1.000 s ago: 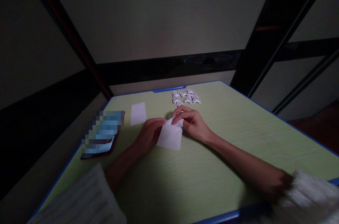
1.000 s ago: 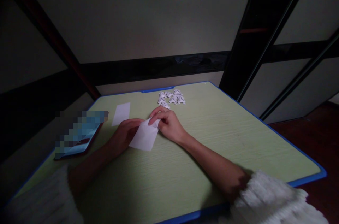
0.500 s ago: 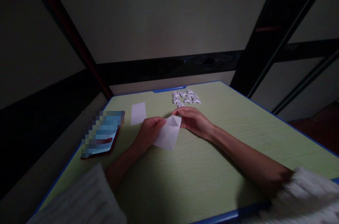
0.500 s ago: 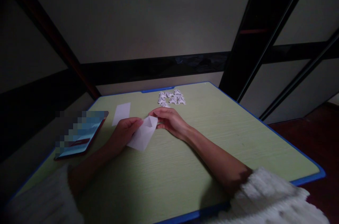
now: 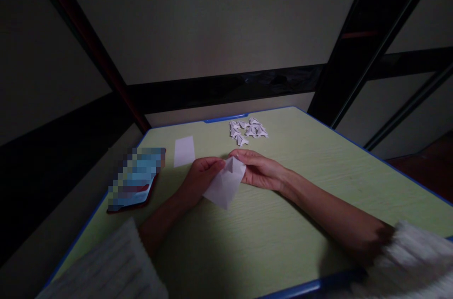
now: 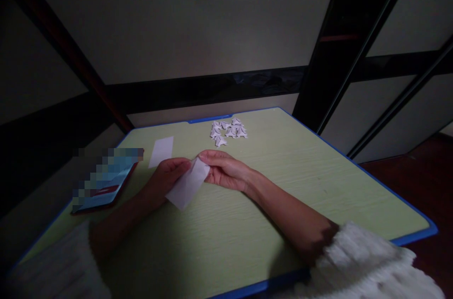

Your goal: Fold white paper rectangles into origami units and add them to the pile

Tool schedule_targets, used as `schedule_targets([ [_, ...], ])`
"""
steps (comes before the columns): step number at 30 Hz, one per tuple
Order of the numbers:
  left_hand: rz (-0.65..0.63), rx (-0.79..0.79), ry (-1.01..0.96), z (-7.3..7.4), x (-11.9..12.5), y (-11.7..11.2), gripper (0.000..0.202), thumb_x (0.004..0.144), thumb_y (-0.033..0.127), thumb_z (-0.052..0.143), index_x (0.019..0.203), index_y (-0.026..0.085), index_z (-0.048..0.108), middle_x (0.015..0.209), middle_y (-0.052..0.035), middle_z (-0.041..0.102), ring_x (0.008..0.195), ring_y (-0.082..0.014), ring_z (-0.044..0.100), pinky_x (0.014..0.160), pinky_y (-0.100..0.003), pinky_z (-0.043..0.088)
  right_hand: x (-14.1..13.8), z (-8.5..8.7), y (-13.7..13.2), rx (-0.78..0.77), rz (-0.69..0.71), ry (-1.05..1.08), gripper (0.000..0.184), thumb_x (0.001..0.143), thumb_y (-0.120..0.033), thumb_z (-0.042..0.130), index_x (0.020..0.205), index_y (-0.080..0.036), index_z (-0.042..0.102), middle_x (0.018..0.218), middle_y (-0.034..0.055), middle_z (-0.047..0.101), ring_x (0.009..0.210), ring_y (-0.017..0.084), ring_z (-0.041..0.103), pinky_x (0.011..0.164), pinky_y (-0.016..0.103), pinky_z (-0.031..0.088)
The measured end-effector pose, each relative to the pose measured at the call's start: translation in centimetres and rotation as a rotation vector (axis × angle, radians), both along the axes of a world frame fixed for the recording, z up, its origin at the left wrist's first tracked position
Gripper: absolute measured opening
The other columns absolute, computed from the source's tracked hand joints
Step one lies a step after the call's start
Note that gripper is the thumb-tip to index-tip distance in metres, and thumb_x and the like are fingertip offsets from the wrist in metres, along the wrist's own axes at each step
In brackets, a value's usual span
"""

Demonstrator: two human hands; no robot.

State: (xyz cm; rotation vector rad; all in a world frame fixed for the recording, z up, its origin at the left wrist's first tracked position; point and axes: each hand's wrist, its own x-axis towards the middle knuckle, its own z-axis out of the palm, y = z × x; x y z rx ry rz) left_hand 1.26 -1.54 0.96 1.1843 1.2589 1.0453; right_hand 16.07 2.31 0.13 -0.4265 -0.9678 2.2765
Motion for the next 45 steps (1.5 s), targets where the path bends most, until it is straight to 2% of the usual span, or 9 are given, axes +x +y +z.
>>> schedule_targets([
  [8,-0.040,-0.034,-0.069,-0.35,-0.13,0.35,0.029,0.055,0.042,0.060,0.056,0.013,0.055,0.041,0.0055,0.049,0.034,-0.0045,0.036,0.035,-0.017,0.022,-0.19,0.32,-0.37,0.047,-0.026,-0.041,0.032,0.051,-0.027,0.071,0.075,-0.010,0.057,0.059,-0.0025,0.055,0.048,0.002,0.050,0.046,0.011,0.041],
  [12,-0.016,-0.072,-0.044,-0.39,-0.20,0.31,0.026,0.052,0.037,0.063,0.056,0.013,0.055,0.041,0.0042,0.051,0.034,-0.0055,0.039,0.035,-0.018,0.023,-0.50,0.54,-0.71,0.156,-0.081,-0.090,0.027,0.055,-0.027,0.069,0.073,-0.011,0.057,0.047,-0.0069,0.048,0.036,-0.002,0.036,0.034,0.009,0.027],
  [14,-0.008,-0.078,-0.055,-0.37,-0.24,0.28,0.025,0.050,0.035,0.064,0.058,0.012,0.056,0.041,0.0038,0.052,0.033,-0.0059,0.040,0.035,-0.018,0.023,-0.63,0.55,-0.77,0.203,-0.129,-0.101,0.025,0.056,-0.027,0.068,0.072,-0.011,0.056,0.044,-0.0078,0.046,0.035,-0.002,0.033,0.033,0.010,0.022],
  [21,-0.036,-0.085,-0.092,-0.21,-0.25,0.35,0.026,0.053,0.037,0.063,0.058,0.012,0.056,0.041,0.0030,0.052,0.032,-0.0059,0.041,0.035,-0.018,0.025,-0.94,0.05,-0.66,0.357,-0.244,-0.193,0.023,0.061,-0.030,0.064,0.066,-0.012,0.051,0.046,-0.0073,0.045,0.037,0.001,0.034,0.036,0.014,0.020],
  [26,-0.015,-0.076,-0.086,-0.36,-0.38,0.37,0.027,0.057,0.038,0.060,0.060,0.011,0.056,0.042,0.0026,0.052,0.033,-0.0059,0.041,0.034,-0.018,0.026,-0.96,-0.39,-0.61,0.491,-0.246,-0.267,0.028,0.069,-0.036,0.056,0.058,-0.014,0.044,0.040,-0.0081,0.040,0.035,0.001,0.030,0.036,0.016,0.016],
  [31,0.006,-0.058,-0.099,-0.31,-0.54,0.42,0.022,0.058,0.032,0.059,0.065,0.011,0.057,0.045,0.0018,0.055,0.034,-0.0060,0.042,0.035,-0.018,0.027,-0.80,-0.28,-0.55,0.536,-0.172,-0.330,0.034,0.073,-0.041,0.049,0.055,-0.013,0.043,0.041,-0.0071,0.041,0.035,0.002,0.032,0.037,0.017,0.019],
  [36,0.091,-0.012,-0.097,-0.43,-0.56,0.58,0.022,0.058,0.032,0.059,0.066,0.012,0.058,0.046,0.0023,0.055,0.036,-0.0069,0.043,0.036,-0.018,0.029,-0.66,-0.09,-0.39,0.588,-0.183,-0.420,0.034,0.072,-0.042,0.049,0.054,-0.013,0.045,0.042,-0.0056,0.046,0.035,0.002,0.035,0.037,0.016,0.023],
  [45,0.115,0.040,-0.071,-0.47,-0.44,0.46,0.026,0.061,0.037,0.058,0.064,0.011,0.057,0.046,0.0030,0.053,0.038,-0.0060,0.042,0.037,-0.018,0.028,-0.69,-0.26,-0.55,0.638,-0.257,-0.453,0.037,0.074,-0.040,0.046,0.048,-0.015,0.041,0.036,-0.0080,0.036,0.032,0.002,0.027,0.034,0.018,0.016],
])
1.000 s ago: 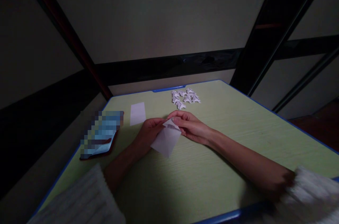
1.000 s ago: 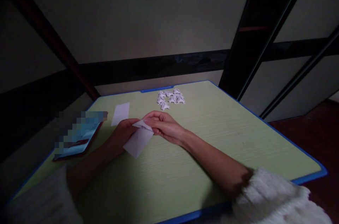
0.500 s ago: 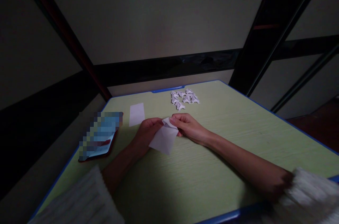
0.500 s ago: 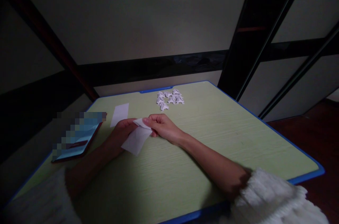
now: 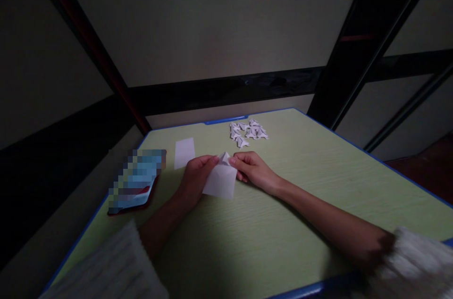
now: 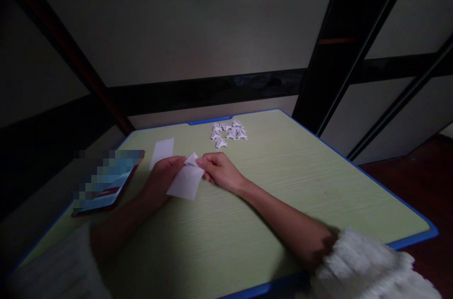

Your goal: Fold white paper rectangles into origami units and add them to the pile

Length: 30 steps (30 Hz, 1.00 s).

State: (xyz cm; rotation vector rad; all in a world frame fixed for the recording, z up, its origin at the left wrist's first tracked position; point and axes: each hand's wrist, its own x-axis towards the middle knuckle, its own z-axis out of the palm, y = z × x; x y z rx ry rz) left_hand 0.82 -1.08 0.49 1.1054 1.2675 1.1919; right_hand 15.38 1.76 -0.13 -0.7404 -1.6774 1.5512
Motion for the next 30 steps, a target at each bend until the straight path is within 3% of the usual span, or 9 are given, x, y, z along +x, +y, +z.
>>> schedule_targets([
  [5,0.014,0.002,-0.019,0.21,0.12,-0.15,0.025,0.059,0.036,0.059,0.065,0.012,0.056,0.046,0.0035,0.053,0.037,-0.0059,0.041,0.036,-0.017,0.027,-0.14,0.00,-0.05,-0.039,0.021,0.095,0.036,0.072,-0.042,0.048,0.050,-0.015,0.042,0.038,-0.0071,0.039,0.033,0.003,0.029,0.036,0.019,0.018],
  [10,-0.063,-0.036,-0.027,0.19,0.10,-0.03,0.025,0.056,0.035,0.061,0.063,0.011,0.056,0.044,0.0033,0.052,0.035,-0.0056,0.040,0.036,-0.017,0.027,0.01,0.43,-0.08,-0.098,0.077,0.158,0.031,0.069,-0.040,0.053,0.053,-0.014,0.043,0.040,-0.0068,0.040,0.037,0.004,0.032,0.040,0.019,0.019],
  [17,-0.169,-0.074,-0.036,0.31,0.16,-0.23,0.027,0.056,0.038,0.062,0.057,0.012,0.056,0.045,0.0015,0.055,0.036,-0.0063,0.041,0.037,-0.018,0.028,0.43,0.55,-0.20,-0.061,0.155,0.145,0.029,0.073,-0.035,0.047,0.053,-0.015,0.041,0.041,-0.0061,0.039,0.040,0.005,0.032,0.043,0.021,0.020],
  [23,-0.217,-0.065,-0.035,-0.02,0.05,-0.25,0.024,0.057,0.035,0.063,0.056,0.012,0.057,0.048,0.0018,0.056,0.038,-0.0059,0.042,0.039,-0.018,0.029,0.47,0.48,-0.07,-0.033,0.136,0.084,0.022,0.068,-0.028,0.048,0.052,-0.015,0.042,0.041,-0.0060,0.038,0.040,0.005,0.032,0.043,0.021,0.021],
  [30,-0.062,0.084,0.212,0.56,0.31,-0.22,0.021,0.056,0.032,0.060,0.053,0.011,0.059,0.048,0.0015,0.055,0.045,-0.0077,0.042,0.042,-0.019,0.030,0.37,0.17,0.19,-0.002,0.079,0.032,0.032,0.075,-0.039,0.041,0.053,-0.016,0.041,0.042,-0.0056,0.038,0.039,0.006,0.032,0.041,0.020,0.022],
])
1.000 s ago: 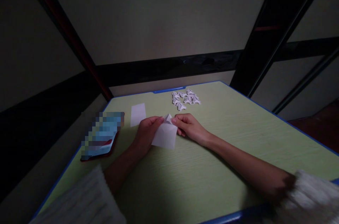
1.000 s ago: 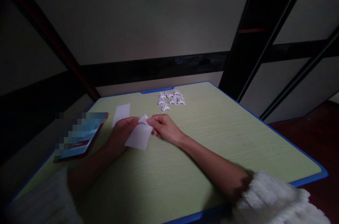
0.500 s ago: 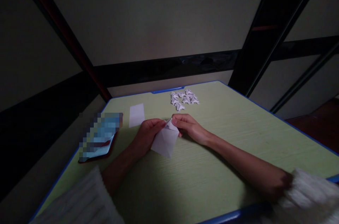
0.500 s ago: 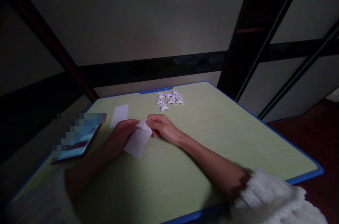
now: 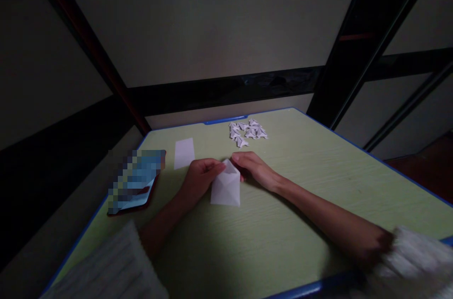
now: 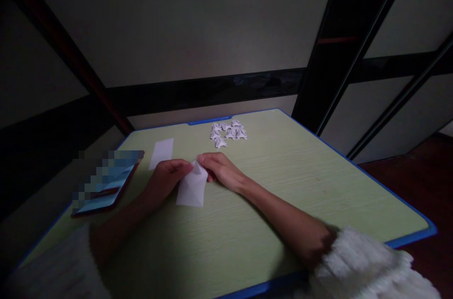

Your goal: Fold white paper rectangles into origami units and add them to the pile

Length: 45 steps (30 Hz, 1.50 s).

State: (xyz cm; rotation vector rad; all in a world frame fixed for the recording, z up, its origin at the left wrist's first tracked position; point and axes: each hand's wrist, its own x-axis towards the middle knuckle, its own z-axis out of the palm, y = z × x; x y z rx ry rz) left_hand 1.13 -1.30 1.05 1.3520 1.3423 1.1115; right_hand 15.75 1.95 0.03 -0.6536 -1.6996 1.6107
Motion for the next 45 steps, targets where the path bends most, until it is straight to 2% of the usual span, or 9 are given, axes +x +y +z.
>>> schedule_targets([
  [7,-0.053,0.061,0.099,-0.2,0.0,0.1,0.022,0.061,0.032,0.054,0.053,0.012,0.058,0.047,0.0029,0.050,0.046,-0.0076,0.038,0.042,-0.019,0.026,0.1,0.2,-0.2,0.059,0.001,-0.090,0.029,0.074,-0.038,0.044,0.055,-0.016,0.040,0.044,-0.0066,0.036,0.040,0.005,0.032,0.041,0.019,0.023],
  [13,-0.112,0.092,0.141,-0.2,0.0,0.0,0.026,0.067,0.033,0.047,0.049,0.013,0.050,0.044,0.0052,0.037,0.045,-0.0068,0.030,0.041,-0.019,0.022,0.2,0.2,-0.2,0.104,0.021,-0.114,0.031,0.076,-0.038,0.042,0.055,-0.016,0.038,0.044,-0.0065,0.035,0.041,0.005,0.030,0.041,0.019,0.022],
  [21,-0.167,0.129,0.196,-0.3,0.0,-0.1,0.030,0.070,0.034,0.043,0.049,0.014,0.046,0.046,0.0051,0.032,0.047,-0.0079,0.029,0.043,-0.020,0.022,0.2,0.5,-0.4,0.324,-0.064,-0.265,0.028,0.079,-0.034,0.037,0.057,-0.016,0.036,0.052,-0.0048,0.033,0.048,0.007,0.030,0.044,0.019,0.024],
  [27,-0.239,0.056,0.116,-0.8,0.1,0.1,0.023,0.065,0.034,0.050,0.054,0.014,0.047,0.046,0.0061,0.036,0.045,-0.0065,0.030,0.042,-0.019,0.022,0.1,0.5,-0.4,0.399,-0.124,-0.324,0.025,0.079,-0.025,0.037,0.056,-0.016,0.036,0.051,-0.0048,0.033,0.049,0.007,0.030,0.046,0.019,0.023],
  [35,-0.195,0.052,0.127,-0.8,0.0,0.2,0.027,0.061,0.034,0.053,0.045,0.014,0.043,0.043,0.0064,0.034,0.042,-0.0057,0.029,0.040,-0.019,0.021,0.1,0.2,-0.5,0.454,-0.093,-0.347,0.025,0.079,-0.024,0.038,0.055,-0.015,0.037,0.049,-0.0054,0.032,0.048,0.006,0.031,0.046,0.019,0.023],
  [39,-0.135,0.167,0.396,-0.4,-0.3,0.1,0.028,0.071,0.034,0.042,0.053,0.014,0.051,0.048,0.0018,0.047,0.046,-0.0099,0.041,0.044,-0.021,0.032,0.2,0.3,-0.4,0.499,-0.171,-0.362,0.025,0.079,-0.025,0.037,0.056,-0.016,0.036,0.050,-0.0048,0.034,0.049,0.007,0.033,0.048,0.020,0.024],
  [42,0.086,0.412,0.864,0.0,-1.2,0.0,0.027,0.077,0.027,0.035,0.077,0.013,0.058,0.080,-0.0077,0.060,0.077,-0.0194,0.053,0.066,-0.029,0.040,0.2,0.2,-0.2,0.518,-0.261,-0.367,0.026,0.080,-0.026,0.036,0.055,-0.016,0.035,0.051,-0.0042,0.036,0.050,0.007,0.034,0.049,0.020,0.025],
  [44,0.245,0.494,1.196,0.1,-2.3,0.0,0.034,0.076,0.028,0.038,0.101,0.008,0.051,0.111,-0.0178,0.049,0.103,-0.0293,0.042,0.082,-0.039,0.035,0.3,0.2,-0.1,0.529,-0.283,-0.371,0.027,0.080,-0.026,0.036,0.055,-0.016,0.035,0.051,-0.0042,0.035,0.050,0.008,0.034,0.049,0.020,0.025],
  [45,0.309,0.472,1.326,0.1,-2.8,0.0,0.042,0.076,0.030,0.040,0.109,0.006,0.046,0.118,-0.0219,0.043,0.109,-0.0336,0.037,0.085,-0.043,0.031,0.3,0.1,-0.1,0.535,-0.277,-0.377,0.027,0.080,-0.027,0.036,0.055,-0.016,0.035,0.050,-0.0042,0.035,0.050,0.008,0.034,0.048,0.020,0.024],
])
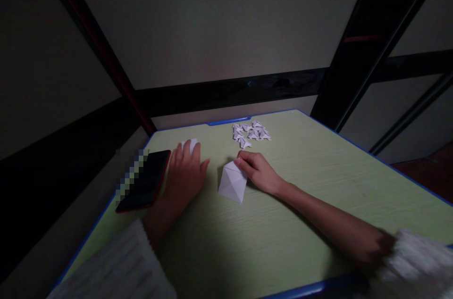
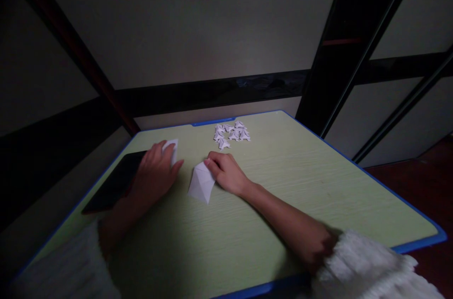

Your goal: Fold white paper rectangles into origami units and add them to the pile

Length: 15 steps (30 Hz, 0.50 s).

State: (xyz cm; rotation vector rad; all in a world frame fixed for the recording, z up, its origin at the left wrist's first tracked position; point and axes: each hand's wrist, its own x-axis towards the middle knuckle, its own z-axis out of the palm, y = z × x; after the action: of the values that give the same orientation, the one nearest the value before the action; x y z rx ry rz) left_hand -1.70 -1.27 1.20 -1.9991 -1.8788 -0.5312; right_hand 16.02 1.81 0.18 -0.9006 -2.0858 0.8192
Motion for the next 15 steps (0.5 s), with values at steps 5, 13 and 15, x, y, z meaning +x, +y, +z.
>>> schedule_targets([
  [5,0.362,-0.094,0.121,-0.3,-2.1,0.1,0.056,0.076,0.042,0.035,0.118,0.006,0.037,0.124,-0.0297,0.030,0.100,-0.0448,0.042,0.076,-0.058,0.030,0.0,0.1,-0.2,0.008,0.048,-0.039,0.027,0.080,-0.027,0.036,0.055,-0.016,0.035,0.049,-0.0048,0.034,0.047,0.007,0.032,0.047,0.020,0.022],
  [13,-0.021,0.054,-0.123,0.6,-0.4,0.0,0.038,0.079,0.030,0.033,0.106,0.005,0.044,0.117,-0.0221,0.041,0.107,-0.0298,0.039,0.085,-0.043,0.030,0.0,0.2,-0.4,-0.053,0.090,-0.003,0.027,0.080,-0.028,0.036,0.056,-0.016,0.036,0.050,-0.0047,0.034,0.049,0.007,0.032,0.047,0.020,0.023],
  [15,-0.218,-0.029,-0.379,0.7,1.0,-0.2,0.030,0.080,0.028,0.027,0.082,0.011,0.052,0.086,-0.0104,0.055,0.083,-0.0193,0.051,0.074,-0.031,0.038,0.0,0.2,-0.4,-0.079,0.128,0.008,0.027,0.081,-0.028,0.035,0.057,-0.016,0.035,0.051,-0.0047,0.034,0.050,0.007,0.032,0.047,0.020,0.024],
])
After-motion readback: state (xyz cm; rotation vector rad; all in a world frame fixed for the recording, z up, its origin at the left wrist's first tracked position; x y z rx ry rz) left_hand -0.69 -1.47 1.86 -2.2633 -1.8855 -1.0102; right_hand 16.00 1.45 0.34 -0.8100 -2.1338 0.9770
